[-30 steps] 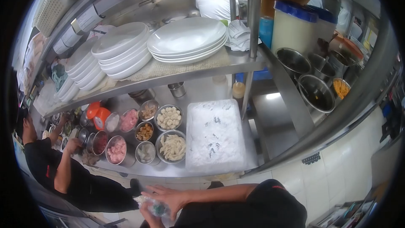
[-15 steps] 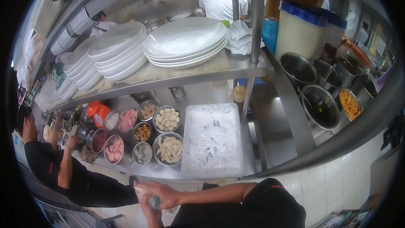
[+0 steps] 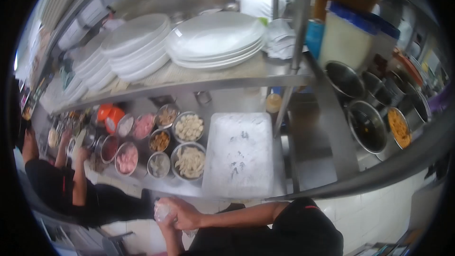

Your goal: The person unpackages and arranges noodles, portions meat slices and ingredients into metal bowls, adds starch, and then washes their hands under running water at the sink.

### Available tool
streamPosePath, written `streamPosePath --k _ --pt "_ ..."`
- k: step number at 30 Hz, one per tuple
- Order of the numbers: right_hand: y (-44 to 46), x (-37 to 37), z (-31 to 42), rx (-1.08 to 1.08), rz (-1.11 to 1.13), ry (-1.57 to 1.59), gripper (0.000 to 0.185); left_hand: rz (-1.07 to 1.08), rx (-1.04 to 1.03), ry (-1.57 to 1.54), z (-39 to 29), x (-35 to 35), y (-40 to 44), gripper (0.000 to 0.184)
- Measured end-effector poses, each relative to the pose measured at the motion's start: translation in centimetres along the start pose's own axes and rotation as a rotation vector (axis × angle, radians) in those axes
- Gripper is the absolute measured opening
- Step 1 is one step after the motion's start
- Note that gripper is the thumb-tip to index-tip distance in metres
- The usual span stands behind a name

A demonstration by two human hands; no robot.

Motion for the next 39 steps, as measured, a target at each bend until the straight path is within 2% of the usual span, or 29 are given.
streamPosePath --k 2,4,8,10,12,13,15,17,19,26,28,29,32,34,39 --pt "-0.2 0.5 0.3 -0.054 0.011 -0.172 0.074 -0.056 0.035 0.026 -0.2 0.1 -0.2 0.047" --pt "-0.3 0.5 0.1 -0.056 0.094 -0.256 0.078 -0.074 0.053 0.050 -0.5 0.3 -0.5 0.043" --pt "-0.4 -0.4 0.5 -0.071 0.250 -0.221 0.084 -0.170 0.096 0.021 0.4 2.9 -1.0 0.037" --pt "-0.3 -1.0 -0.4 -0.047 0.340 -0.130 0.079 -0.153 0.055 0.156 0.9 4.1 -0.7 0.034" --pt "0.2 -1.1 -1.5 -0.043 0.390 -0.064 0.073 -0.223 0.029 0.141 0.2 5.5 -0.9 0.033" --pt "1.2 -0.5 -1.9 -0.125 0.349 0.016 0.060 -0.266 0.000 0.145 0.0 7.0 -0.9 0.033" --pt "2.9 0.8 -5.0 -0.242 0.279 0.074 0.047 -0.367 -0.026 0.144 -0.1 10.2 -1.2 0.032" --pt "5.1 3.1 -7.0 -0.354 0.100 0.037 0.033 -0.435 -0.029 0.168 -0.3 13.1 -1.7 0.032" --pt "7.0 4.7 -8.6 -0.373 -0.006 0.102 0.026 -0.515 -0.007 0.234 -0.8 15.6 -2.3 0.029" --pt "12.7 3.4 -9.3 -0.453 -0.041 0.131 0.019 -0.568 0.080 0.302 0.2 22.1 -0.8 0.023" --pt "14.6 2.7 -9.6 -0.442 -0.069 0.064 0.015 -0.473 -0.123 0.423 -1.2 23.4 1.6 0.023" --pt "15.8 2.1 -10.0 -0.442 -0.075 0.059 0.015 -0.466 -0.122 0.420 -1.6 24.3 2.6 0.023" --pt "19.7 0.4 -10.8 -0.416 -0.134 0.023 0.011 -0.405 -0.033 0.366 -2.9 27.0 6.2 0.025" --pt "22.4 -1.6 -11.5 -0.452 -0.114 0.002 0.011 -0.399 0.071 0.415 -3.3 29.6 8.5 0.034" --pt "28.6 -7.2 -13.3 -0.453 -0.099 -0.086 0.010 -0.332 0.082 0.474 -5.4 35.0 13.4 0.044"
Point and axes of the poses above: each hand's wrist, its own y-axis towards the middle knuckle, its own x-axis out of the back of the hand, z = x × y, the point moved 8 cm from there along y, towards the middle knuckle
